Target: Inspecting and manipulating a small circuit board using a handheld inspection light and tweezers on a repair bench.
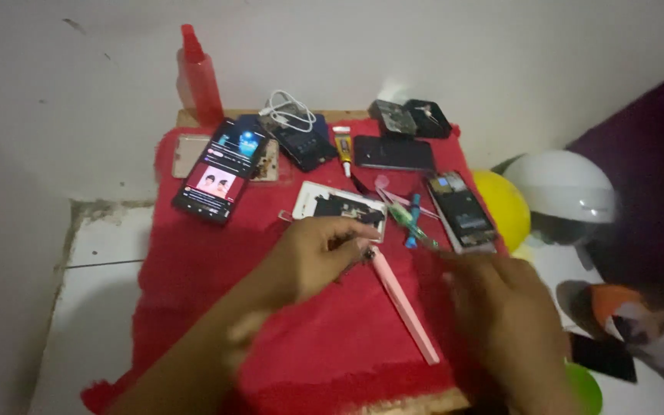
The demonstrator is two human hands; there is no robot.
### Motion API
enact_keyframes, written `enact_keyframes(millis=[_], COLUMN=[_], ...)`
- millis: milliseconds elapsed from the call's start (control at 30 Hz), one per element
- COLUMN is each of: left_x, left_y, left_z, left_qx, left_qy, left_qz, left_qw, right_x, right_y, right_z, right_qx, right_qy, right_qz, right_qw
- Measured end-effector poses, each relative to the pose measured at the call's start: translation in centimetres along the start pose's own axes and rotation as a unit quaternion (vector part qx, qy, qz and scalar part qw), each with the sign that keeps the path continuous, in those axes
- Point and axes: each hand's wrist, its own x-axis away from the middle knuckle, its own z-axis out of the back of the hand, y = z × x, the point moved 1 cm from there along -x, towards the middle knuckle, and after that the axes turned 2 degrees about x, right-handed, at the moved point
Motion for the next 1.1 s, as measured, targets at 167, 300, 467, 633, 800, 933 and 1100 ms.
enact_keyframes(millis=[167, 300, 467, 633, 800, 933, 1100], left_x=[0.5, 0.3, 1.2, 2.0, 2.2, 3.0, 2.1], left_y=[-0.6, -0.6, 2.5, 2.7, 3.5, 3.9, 2.5], left_z=[-0.1, -0.2, -1.8, -4.9, -3.4, -3.7, -4.3], left_qx=[-0.170, -0.336, -0.211, -0.029, 0.085, 0.076, 0.171], left_qy=[-0.068, 0.016, 0.047, 0.007, 0.066, 0.063, 0.028], left_qz=[-0.027, -0.163, -0.119, -0.145, -0.146, -0.173, -0.156], left_qw=[0.983, 0.927, 0.969, 0.989, 0.983, 0.980, 0.972], right_x=[-0.9, -0.1, 3.5, 3.5, -0.5, -3.4, -3.3], right_y=[-5.4, -4.3, -1.7, -4.6, -1.4, 1.0, 1.1], right_z=[2.4, 0.6, -1.4, 0.9, 1.4, 0.8, 0.1], right_qx=[-0.039, -0.097, -0.442, -0.486, -0.302, -0.003, -0.021], right_qy=[-0.316, -0.284, -0.139, -0.152, -0.138, -0.217, -0.183], right_qz=[-0.182, -0.155, -0.283, -0.181, -0.120, -0.178, -0.150], right_qw=[0.930, 0.941, 0.840, 0.842, 0.935, 0.960, 0.971])
